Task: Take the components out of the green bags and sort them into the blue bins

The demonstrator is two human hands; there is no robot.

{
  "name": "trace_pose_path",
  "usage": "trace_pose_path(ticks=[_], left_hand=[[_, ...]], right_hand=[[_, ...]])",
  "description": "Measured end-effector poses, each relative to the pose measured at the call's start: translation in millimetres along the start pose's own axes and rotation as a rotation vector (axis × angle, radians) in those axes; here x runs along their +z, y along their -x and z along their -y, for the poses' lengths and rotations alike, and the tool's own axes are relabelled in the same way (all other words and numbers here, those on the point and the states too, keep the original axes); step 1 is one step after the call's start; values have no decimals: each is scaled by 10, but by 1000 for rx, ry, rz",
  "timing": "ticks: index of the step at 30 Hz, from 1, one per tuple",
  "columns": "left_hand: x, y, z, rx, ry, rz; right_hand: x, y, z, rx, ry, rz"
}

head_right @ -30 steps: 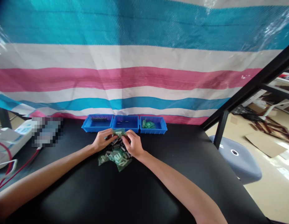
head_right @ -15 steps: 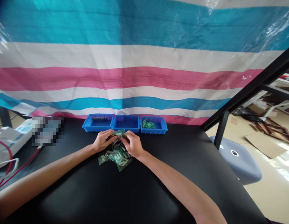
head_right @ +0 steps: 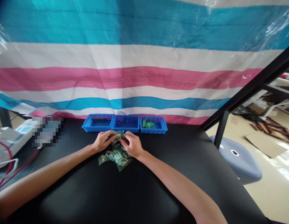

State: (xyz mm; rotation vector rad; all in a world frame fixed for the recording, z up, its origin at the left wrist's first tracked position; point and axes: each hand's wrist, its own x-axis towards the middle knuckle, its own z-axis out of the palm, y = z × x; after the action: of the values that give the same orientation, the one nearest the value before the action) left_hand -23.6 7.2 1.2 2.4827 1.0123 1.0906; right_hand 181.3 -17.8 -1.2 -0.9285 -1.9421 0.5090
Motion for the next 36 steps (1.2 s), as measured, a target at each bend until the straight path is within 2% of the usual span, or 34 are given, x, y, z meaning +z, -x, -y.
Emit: trace_pose_path(ticks=[13,21,29,36], left_hand=[[6,7,-6,66,-88,-22],[-7,-5,-2,30,-47,5],[36,-12,10,145,-80,47],[47,-18,22,177,-79,6]], right_hand=[[-3,1,10,-3,1,5],[6,4,-7,-9,1,-32],[15,9,-33,-26,-17,-54],[20,10,-31,-29,-14,-69]])
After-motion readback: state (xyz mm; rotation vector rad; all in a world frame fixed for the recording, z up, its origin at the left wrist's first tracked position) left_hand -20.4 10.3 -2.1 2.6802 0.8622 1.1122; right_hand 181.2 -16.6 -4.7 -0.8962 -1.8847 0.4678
